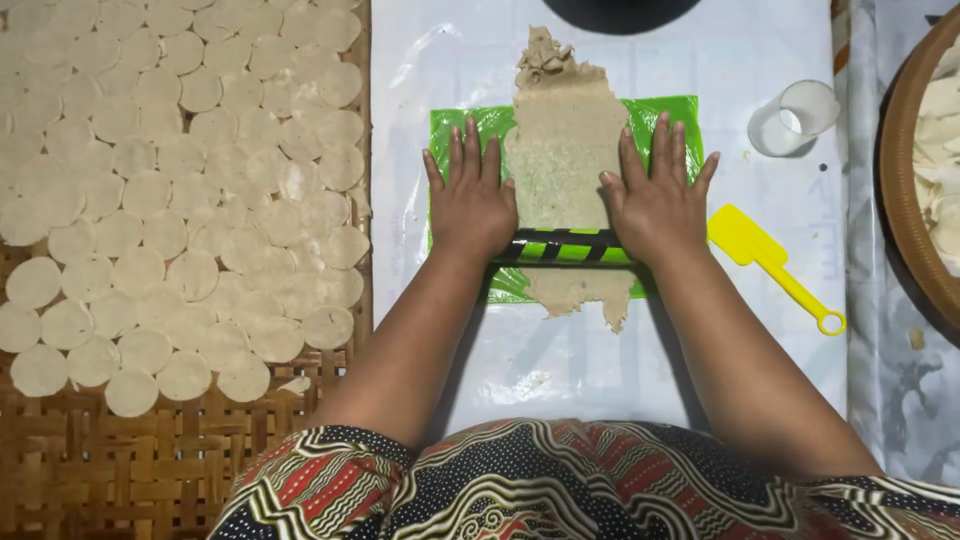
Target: Rolling out dough and cutting it into small circular shapes using a mold.
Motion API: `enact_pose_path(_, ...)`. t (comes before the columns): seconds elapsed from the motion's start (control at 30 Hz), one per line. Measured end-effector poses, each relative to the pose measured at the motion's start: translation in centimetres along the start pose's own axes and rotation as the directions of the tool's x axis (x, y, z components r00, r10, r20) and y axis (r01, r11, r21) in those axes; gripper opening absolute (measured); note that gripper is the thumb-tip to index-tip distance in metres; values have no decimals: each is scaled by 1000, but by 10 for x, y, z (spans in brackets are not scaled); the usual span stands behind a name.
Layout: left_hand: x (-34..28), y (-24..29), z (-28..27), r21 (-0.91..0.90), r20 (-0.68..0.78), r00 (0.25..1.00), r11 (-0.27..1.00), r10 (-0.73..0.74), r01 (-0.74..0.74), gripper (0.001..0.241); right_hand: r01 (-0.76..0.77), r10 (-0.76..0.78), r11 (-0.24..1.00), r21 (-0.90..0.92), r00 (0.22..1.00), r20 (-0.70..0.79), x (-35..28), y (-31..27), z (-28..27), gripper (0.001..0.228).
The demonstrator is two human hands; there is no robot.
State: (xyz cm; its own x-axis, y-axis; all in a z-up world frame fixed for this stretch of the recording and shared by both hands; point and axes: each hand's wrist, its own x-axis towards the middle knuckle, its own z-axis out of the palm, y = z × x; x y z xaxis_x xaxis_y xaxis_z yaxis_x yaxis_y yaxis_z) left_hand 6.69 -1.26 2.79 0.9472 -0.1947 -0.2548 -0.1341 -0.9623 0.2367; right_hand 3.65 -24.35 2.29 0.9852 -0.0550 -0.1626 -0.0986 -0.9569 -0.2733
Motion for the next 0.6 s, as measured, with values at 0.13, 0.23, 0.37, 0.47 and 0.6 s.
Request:
enact_pose_path(0.13, -29, -1, 8, -41, -41, 998, 998, 37, -39, 63, -12, 13, 999, -32, 999, 42, -28, 0, 1, 67)
enact_pose_path(0.23, -54, -2, 18, -56, -76, 995, 996, 59, -64, 62, -30, 35, 997, -66, 997, 76, -52, -1, 6, 67)
enact_pose_path(0.37, -90, 0, 26, -84, -140, 986, 991, 92, -105, 60, -1, 3, 997, -79, 1000, 20, -86, -1, 11, 66)
enact_pose_path(0.47, -117, 2, 28, -98, -113, 988, 989, 103, -114, 61, 68, -72, 995, -70, 996, -57, -110, -1, 13, 68)
enact_pose_path(0.6, -156, 0, 45, -102, -52, 988, 984, 143, -148, 65, 159, -166, 985, -73, 980, -109, -147, 7, 26, 70)
